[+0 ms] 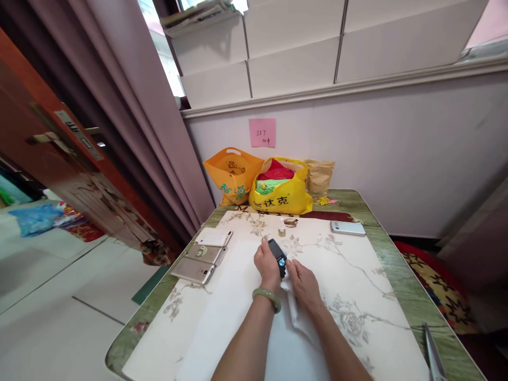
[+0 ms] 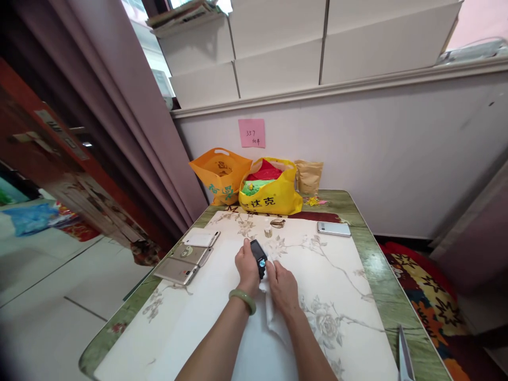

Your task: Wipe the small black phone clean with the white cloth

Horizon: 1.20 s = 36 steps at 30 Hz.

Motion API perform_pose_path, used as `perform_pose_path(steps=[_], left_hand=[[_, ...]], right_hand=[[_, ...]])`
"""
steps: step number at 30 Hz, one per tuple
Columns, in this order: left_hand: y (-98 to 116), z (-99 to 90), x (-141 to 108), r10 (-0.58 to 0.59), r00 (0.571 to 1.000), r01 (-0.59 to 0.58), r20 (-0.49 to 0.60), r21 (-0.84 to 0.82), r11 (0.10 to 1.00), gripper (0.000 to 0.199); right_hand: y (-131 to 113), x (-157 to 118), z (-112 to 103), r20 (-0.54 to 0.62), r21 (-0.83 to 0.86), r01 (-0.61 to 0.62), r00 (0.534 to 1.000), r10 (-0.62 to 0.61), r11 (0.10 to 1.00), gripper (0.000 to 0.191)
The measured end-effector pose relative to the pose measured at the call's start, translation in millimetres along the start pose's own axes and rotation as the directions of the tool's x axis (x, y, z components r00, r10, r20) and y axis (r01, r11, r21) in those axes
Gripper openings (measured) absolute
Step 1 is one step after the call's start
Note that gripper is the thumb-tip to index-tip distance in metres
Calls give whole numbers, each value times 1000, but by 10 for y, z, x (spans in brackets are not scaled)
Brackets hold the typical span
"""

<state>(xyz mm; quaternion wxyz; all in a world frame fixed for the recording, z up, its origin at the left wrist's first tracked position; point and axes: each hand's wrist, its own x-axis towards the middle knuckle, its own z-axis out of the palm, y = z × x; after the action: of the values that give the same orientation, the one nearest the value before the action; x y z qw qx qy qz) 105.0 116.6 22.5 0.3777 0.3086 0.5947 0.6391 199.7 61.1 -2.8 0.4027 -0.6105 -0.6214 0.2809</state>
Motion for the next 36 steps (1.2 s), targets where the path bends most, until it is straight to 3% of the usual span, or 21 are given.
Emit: perform_pose_path(steps=[3, 6, 8, 11, 13, 15, 16, 17, 18, 20, 23, 25, 28, 32, 34, 36], left_hand=[[36, -22, -92, -13, 1000, 12, -24, -41, 999, 47], [102, -171, -214, -18, 978, 30, 206, -56, 998, 44], [160, -346, -272, -27, 919, 35, 393, -13, 999, 42], [288, -640, -282, -161, 786, 117, 597, 112, 987, 37], [402, -791, -248, -292, 630, 113, 719, 287, 951, 31], [516, -864, -209, -398, 460, 38, 794, 430, 902, 25], [563, -868, -194, -432, 401, -10, 808, 475, 880, 25], [596, -851, -186, -459, 362, -53, 811, 510, 859, 26], [612, -818, -184, -473, 356, -86, 806, 532, 843, 30], [587, -719, -204, -450, 419, -133, 788, 544, 829, 42], [435, -564, -275, -253, 582, -143, 773, 404, 903, 50], [317, -489, -334, -189, 662, -108, 726, 341, 934, 52], [214, -405, -421, -150, 761, -98, 631, 340, 935, 55], [230, -290, -487, 12, 911, -221, 413, 461, 859, 50], [233, -249, -479, 108, 948, -258, 300, 523, 812, 43], [189, -243, -450, 172, 954, -281, 244, 534, 798, 37]], right_hand=[[-8, -20, 1, -72, 112, -30, 997, 38, 993, 44], [7, -11, -23, -170, 279, -73, 978, 123, 958, 46], [25, 14, -51, -200, 383, -89, 964, 176, 920, 48], [37, 51, -90, -194, 502, -82, 959, 205, 861, 49], [23, 60, -106, -154, 556, -77, 969, 193, 828, 49], [-7, 56, -114, -98, 583, -80, 981, 167, 808, 48], [-25, 51, -115, -72, 589, -81, 986, 152, 804, 48], [-41, 46, -116, -47, 594, -80, 990, 134, 801, 47], [-56, 42, -117, -25, 597, -78, 993, 116, 799, 46], [-74, 38, -122, -11, 596, -64, 996, 88, 801, 46], [-72, 45, -132, -59, 552, -40, 995, 87, 833, 47], [-55, 49, -130, -96, 512, -41, 990, 104, 858, 50], [-33, 35, -97, -117, 470, -87, 980, 160, 878, 55], [-31, -17, -8, -86, 418, -107, 984, 157, 902, 55], [-30, -38, 31, -42, 368, -80, 994, 102, 926, 53], [-24, -46, 53, -12, 317, -45, 999, 52, 947, 51]])
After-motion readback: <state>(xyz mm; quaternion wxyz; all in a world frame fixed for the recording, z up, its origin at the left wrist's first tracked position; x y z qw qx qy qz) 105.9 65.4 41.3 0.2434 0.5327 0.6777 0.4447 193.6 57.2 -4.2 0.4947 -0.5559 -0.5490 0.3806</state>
